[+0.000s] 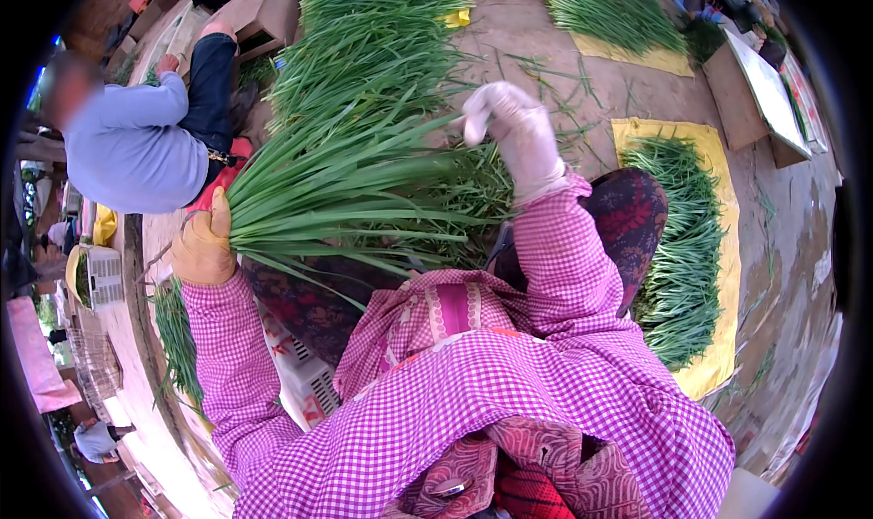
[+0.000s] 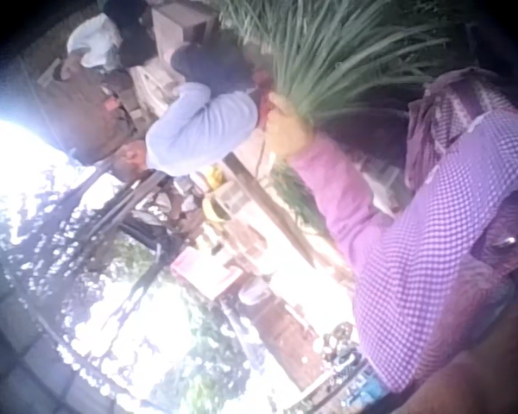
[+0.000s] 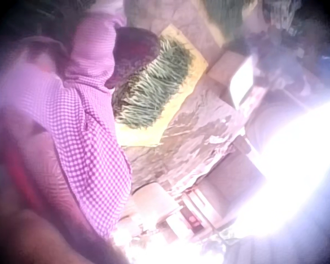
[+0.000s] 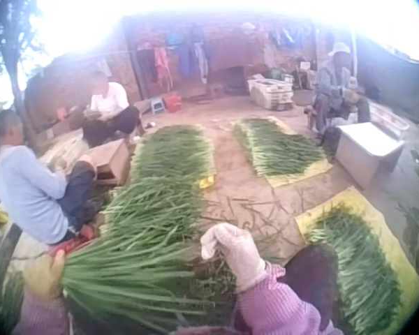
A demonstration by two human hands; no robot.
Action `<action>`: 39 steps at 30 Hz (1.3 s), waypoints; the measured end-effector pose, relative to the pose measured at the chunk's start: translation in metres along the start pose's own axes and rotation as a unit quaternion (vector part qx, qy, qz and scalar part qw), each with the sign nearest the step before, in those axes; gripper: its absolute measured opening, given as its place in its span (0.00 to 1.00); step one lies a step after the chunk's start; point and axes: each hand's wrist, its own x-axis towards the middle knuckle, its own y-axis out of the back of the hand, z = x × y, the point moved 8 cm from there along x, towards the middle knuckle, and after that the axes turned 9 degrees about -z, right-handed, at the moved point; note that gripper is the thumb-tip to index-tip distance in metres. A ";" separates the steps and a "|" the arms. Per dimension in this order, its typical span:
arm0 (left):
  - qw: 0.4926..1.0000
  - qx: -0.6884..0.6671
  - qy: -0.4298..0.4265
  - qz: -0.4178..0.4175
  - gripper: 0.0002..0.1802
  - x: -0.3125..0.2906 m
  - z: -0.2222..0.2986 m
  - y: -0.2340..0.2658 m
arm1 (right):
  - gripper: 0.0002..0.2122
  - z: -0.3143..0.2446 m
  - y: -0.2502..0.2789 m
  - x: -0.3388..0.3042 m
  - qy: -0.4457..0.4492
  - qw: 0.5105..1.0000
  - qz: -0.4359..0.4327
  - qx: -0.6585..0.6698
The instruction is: The person picks up bunches of green vegetables, separates and organizes the leaves by hand while wearing gloves, and places sorted bundles onto a surface.
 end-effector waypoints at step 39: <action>0.906 -0.357 -0.185 -0.135 0.28 0.115 0.237 -0.017 | 0.03 -0.192 0.285 -0.255 -0.346 0.284 -0.071 -0.891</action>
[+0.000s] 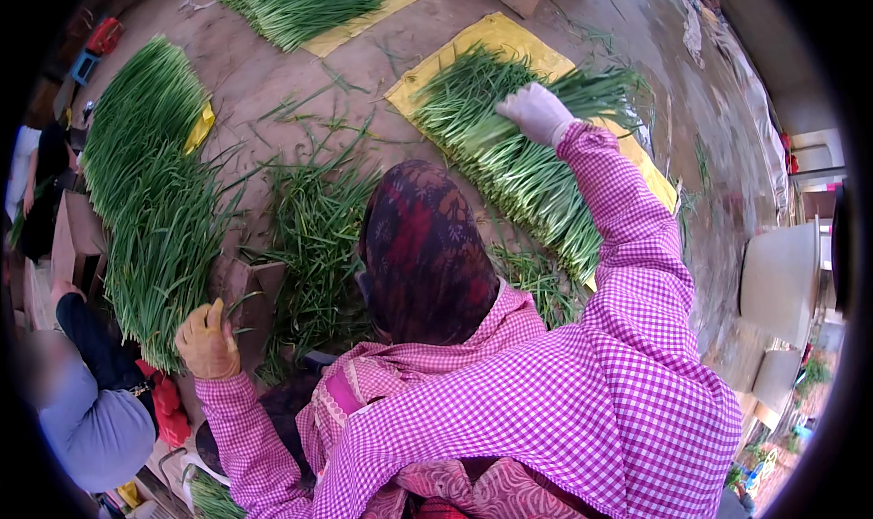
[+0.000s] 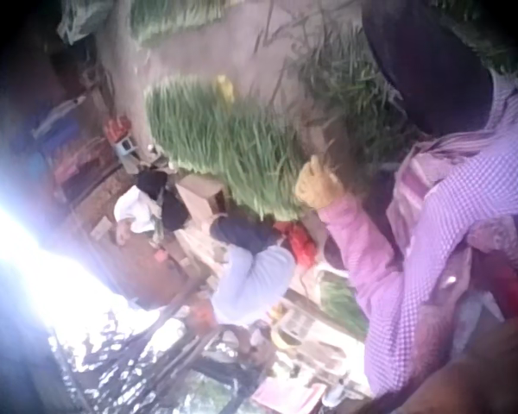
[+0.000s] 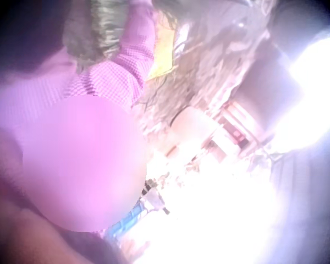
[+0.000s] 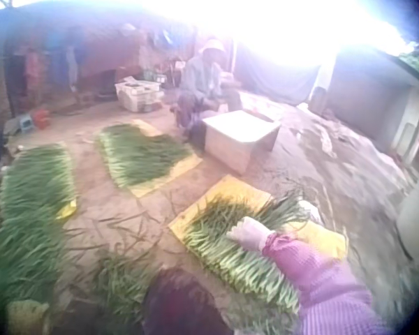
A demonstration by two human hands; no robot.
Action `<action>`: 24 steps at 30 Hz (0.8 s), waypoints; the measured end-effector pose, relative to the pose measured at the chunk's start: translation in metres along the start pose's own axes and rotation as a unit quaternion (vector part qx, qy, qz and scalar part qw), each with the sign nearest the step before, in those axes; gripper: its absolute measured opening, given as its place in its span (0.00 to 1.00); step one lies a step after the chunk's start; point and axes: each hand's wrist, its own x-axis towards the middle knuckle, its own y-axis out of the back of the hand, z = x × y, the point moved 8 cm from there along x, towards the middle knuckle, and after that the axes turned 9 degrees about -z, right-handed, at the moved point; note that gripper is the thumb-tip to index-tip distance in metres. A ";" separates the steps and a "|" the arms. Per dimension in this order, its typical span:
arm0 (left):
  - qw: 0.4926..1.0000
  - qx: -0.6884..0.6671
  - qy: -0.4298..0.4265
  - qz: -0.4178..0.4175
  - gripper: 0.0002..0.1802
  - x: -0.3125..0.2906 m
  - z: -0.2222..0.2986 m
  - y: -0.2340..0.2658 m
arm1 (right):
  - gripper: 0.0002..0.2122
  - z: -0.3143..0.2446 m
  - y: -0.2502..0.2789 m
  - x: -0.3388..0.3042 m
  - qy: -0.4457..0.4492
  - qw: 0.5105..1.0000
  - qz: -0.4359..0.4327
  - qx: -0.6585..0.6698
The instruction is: The person picks up bunches of green vegetables, separates and organizes the leaves by hand while wearing gloves, and places sorted bundles onto a surface.
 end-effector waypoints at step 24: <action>0.996 0.003 -0.018 -0.085 0.17 -0.021 -0.019 -0.046 | 0.12 0.081 -0.175 0.118 -0.357 0.911 -0.099 0.182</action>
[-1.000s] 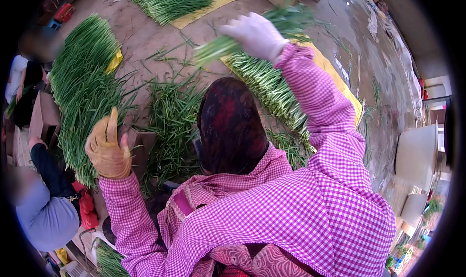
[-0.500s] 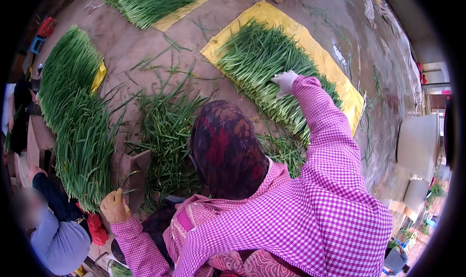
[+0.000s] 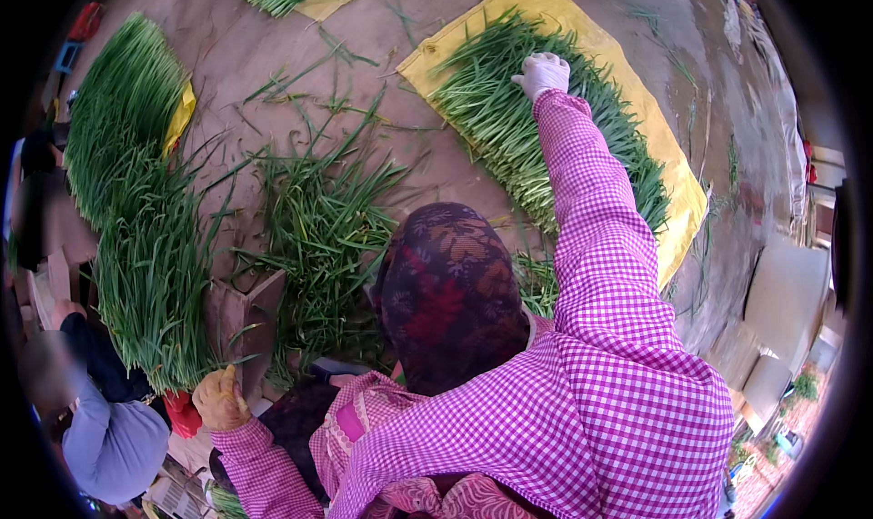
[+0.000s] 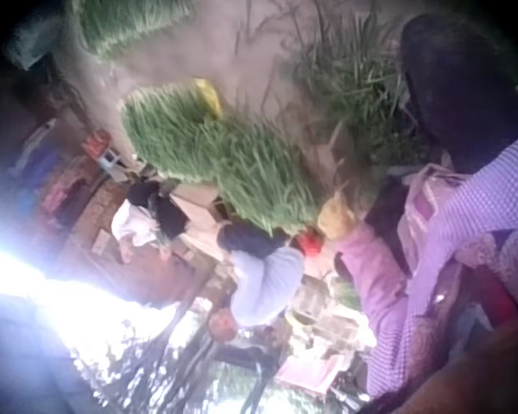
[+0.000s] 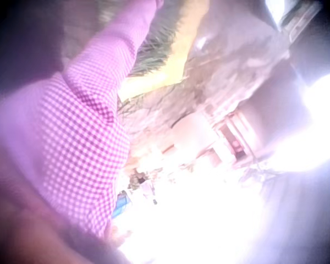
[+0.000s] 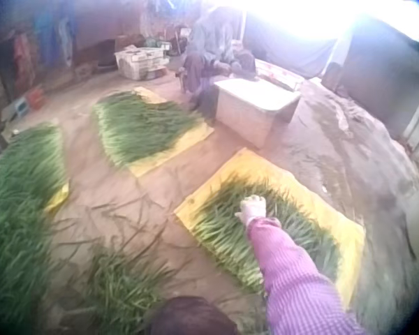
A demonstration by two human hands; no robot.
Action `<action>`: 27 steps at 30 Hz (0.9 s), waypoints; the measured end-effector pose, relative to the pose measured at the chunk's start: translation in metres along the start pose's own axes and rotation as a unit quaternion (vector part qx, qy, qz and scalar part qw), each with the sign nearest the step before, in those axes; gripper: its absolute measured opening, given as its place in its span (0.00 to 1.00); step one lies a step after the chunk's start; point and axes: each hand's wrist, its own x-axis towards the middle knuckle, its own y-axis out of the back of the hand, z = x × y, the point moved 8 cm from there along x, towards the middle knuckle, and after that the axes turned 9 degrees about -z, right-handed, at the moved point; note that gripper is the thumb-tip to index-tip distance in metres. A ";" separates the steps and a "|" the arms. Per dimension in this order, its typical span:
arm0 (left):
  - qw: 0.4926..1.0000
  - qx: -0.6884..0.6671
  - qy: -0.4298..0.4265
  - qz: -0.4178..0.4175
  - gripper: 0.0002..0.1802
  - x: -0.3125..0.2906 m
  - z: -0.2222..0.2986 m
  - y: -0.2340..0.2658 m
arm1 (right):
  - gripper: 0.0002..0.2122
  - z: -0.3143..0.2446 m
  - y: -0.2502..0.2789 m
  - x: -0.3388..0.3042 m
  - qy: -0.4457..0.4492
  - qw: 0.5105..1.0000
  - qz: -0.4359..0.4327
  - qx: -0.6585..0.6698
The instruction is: The person picks up bunches of green vegetables, separates and organizes the leaves by hand while wearing gloves, and places sorted bundles onto a surface.
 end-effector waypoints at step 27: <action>0.945 -0.097 0.294 -0.103 0.25 -0.107 -0.161 0.003 | 0.16 -0.244 0.129 -0.185 0.454 0.856 -0.172 0.175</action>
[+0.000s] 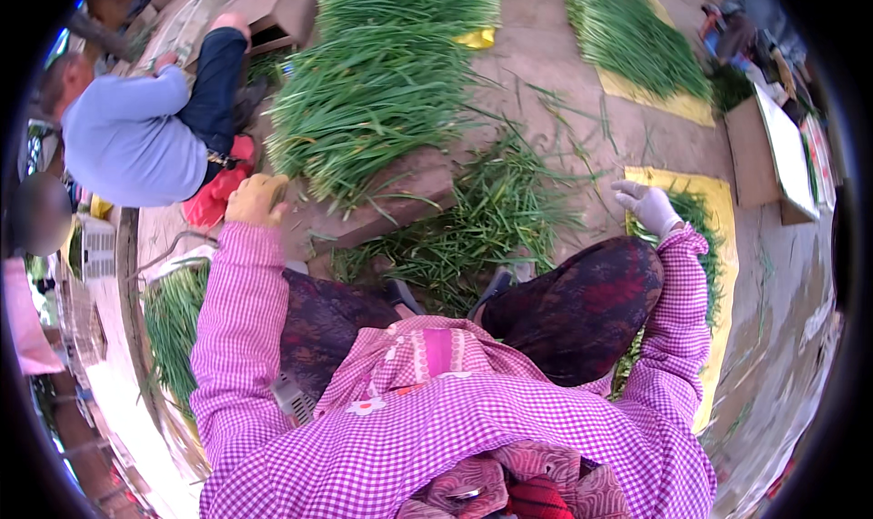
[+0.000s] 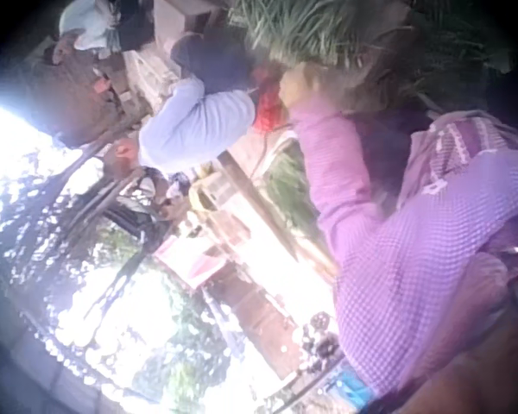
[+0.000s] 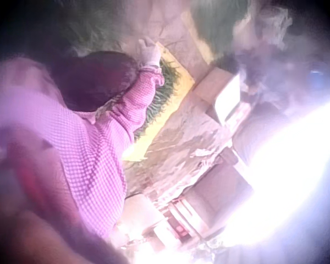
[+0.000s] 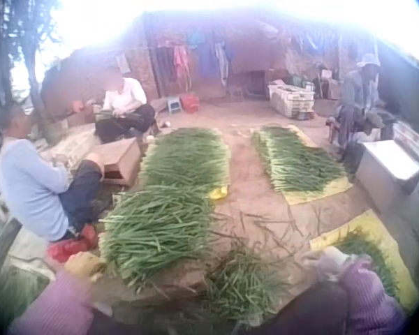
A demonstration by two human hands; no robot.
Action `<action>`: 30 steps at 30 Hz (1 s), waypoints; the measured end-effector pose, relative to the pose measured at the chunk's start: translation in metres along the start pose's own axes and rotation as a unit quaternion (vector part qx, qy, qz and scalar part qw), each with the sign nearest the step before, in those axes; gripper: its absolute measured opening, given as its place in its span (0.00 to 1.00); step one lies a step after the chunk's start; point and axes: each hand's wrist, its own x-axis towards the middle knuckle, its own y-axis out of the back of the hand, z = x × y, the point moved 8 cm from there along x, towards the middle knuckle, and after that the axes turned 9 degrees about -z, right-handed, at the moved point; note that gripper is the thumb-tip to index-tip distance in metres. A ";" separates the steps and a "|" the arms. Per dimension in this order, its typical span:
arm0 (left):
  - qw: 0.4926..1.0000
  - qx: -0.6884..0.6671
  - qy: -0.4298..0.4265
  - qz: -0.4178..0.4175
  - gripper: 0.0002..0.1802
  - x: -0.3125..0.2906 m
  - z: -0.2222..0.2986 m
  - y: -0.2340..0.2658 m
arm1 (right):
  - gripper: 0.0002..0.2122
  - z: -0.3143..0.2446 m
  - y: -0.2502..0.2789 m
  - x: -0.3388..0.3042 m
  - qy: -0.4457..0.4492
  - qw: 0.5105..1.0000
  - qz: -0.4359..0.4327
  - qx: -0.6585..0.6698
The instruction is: The person picks up bunches of green vegetables, separates and organizes the leaves by hand while wearing gloves, and places sorted bundles onto a surface.
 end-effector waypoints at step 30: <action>0.783 -0.570 0.138 -0.208 0.44 0.055 0.039 -0.139 | 0.28 -0.265 -0.225 0.146 0.002 0.647 -0.129 0.752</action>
